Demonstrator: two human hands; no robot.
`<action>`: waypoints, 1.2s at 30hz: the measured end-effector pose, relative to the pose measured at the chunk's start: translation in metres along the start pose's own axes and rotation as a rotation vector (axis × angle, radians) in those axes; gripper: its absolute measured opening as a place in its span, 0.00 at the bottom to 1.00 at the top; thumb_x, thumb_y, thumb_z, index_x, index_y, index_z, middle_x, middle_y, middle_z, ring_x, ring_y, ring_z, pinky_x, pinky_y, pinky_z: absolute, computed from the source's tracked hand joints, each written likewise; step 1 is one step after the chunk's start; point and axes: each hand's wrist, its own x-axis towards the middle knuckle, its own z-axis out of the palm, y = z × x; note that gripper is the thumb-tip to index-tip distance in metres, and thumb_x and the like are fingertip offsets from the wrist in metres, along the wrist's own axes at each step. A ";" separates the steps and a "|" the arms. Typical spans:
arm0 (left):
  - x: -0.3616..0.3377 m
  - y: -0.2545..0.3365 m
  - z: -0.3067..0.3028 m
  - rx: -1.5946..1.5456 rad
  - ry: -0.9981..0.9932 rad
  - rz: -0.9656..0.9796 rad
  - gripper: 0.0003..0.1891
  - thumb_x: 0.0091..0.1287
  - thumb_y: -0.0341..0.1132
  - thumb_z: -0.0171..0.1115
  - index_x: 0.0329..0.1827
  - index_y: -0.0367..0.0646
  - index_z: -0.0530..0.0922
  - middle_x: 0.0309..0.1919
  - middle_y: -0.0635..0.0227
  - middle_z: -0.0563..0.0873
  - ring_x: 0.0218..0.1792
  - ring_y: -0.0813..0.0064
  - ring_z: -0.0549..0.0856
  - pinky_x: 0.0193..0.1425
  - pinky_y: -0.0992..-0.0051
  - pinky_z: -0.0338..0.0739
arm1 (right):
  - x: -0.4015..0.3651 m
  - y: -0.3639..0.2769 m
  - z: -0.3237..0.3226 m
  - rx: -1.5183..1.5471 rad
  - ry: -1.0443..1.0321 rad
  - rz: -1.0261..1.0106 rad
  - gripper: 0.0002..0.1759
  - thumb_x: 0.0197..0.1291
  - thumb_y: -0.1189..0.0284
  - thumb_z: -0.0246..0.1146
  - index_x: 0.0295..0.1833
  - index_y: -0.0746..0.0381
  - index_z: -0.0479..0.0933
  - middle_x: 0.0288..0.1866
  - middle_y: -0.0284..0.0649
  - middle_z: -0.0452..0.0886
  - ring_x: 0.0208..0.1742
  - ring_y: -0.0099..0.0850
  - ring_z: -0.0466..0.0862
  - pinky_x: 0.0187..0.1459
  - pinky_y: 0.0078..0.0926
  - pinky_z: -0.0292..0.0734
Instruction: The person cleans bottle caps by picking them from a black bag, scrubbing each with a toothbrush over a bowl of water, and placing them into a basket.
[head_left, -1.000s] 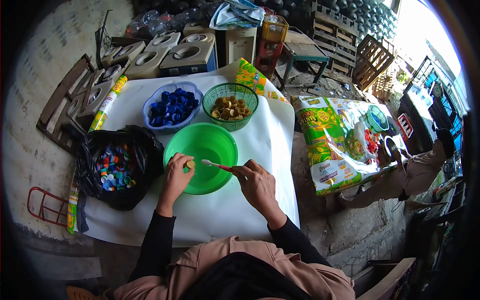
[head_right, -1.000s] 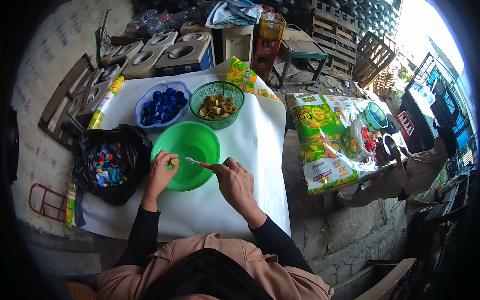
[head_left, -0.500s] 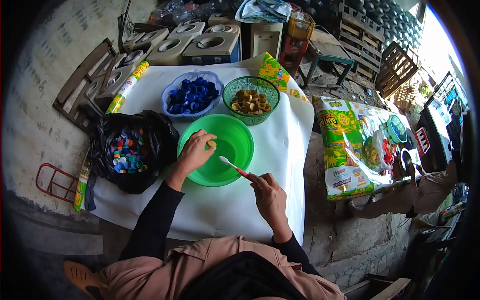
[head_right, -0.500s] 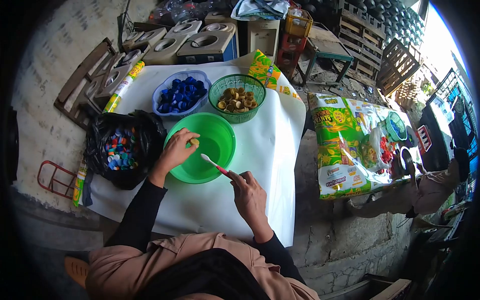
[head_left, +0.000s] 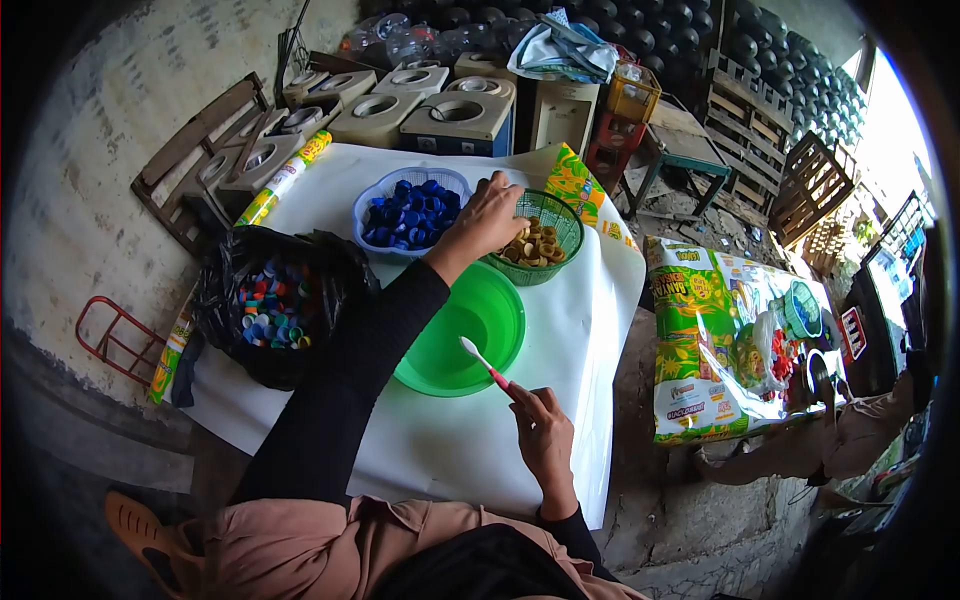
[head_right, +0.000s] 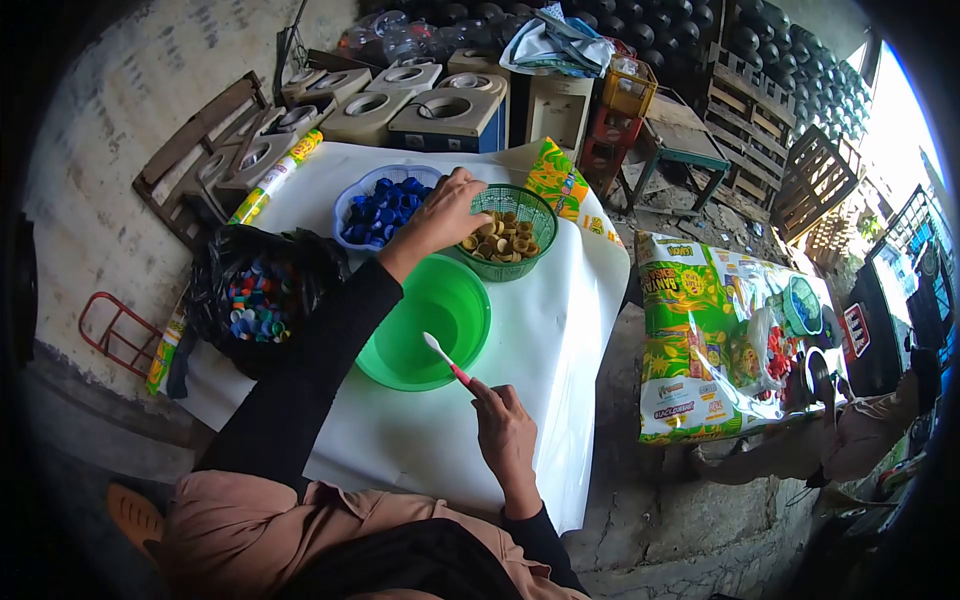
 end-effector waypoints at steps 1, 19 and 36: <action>0.006 0.016 -0.012 0.023 0.002 0.026 0.23 0.59 0.32 0.74 0.56 0.32 0.80 0.50 0.51 0.80 0.55 0.51 0.82 0.61 0.63 0.78 | 0.000 0.000 0.001 0.004 0.003 0.006 0.17 0.61 0.76 0.70 0.57 0.53 0.86 0.38 0.38 0.83 0.33 0.37 0.85 0.34 0.34 0.78; -0.103 0.311 -0.180 0.032 0.019 0.729 0.18 0.67 0.38 0.59 0.49 0.31 0.85 0.44 0.57 0.84 0.48 0.62 0.83 0.55 0.61 0.78 | -0.005 0.010 0.002 -0.032 -0.017 -0.034 0.18 0.62 0.77 0.69 0.58 0.53 0.85 0.39 0.37 0.82 0.32 0.35 0.84 0.33 0.33 0.78; -0.107 0.220 -0.206 0.347 -0.227 0.592 0.16 0.67 0.36 0.62 0.53 0.37 0.83 0.44 0.62 0.84 0.50 0.67 0.84 0.54 0.67 0.78 | 0.010 -0.012 -0.010 -0.148 -0.075 -0.063 0.17 0.62 0.75 0.70 0.57 0.52 0.86 0.39 0.37 0.83 0.35 0.34 0.85 0.37 0.30 0.79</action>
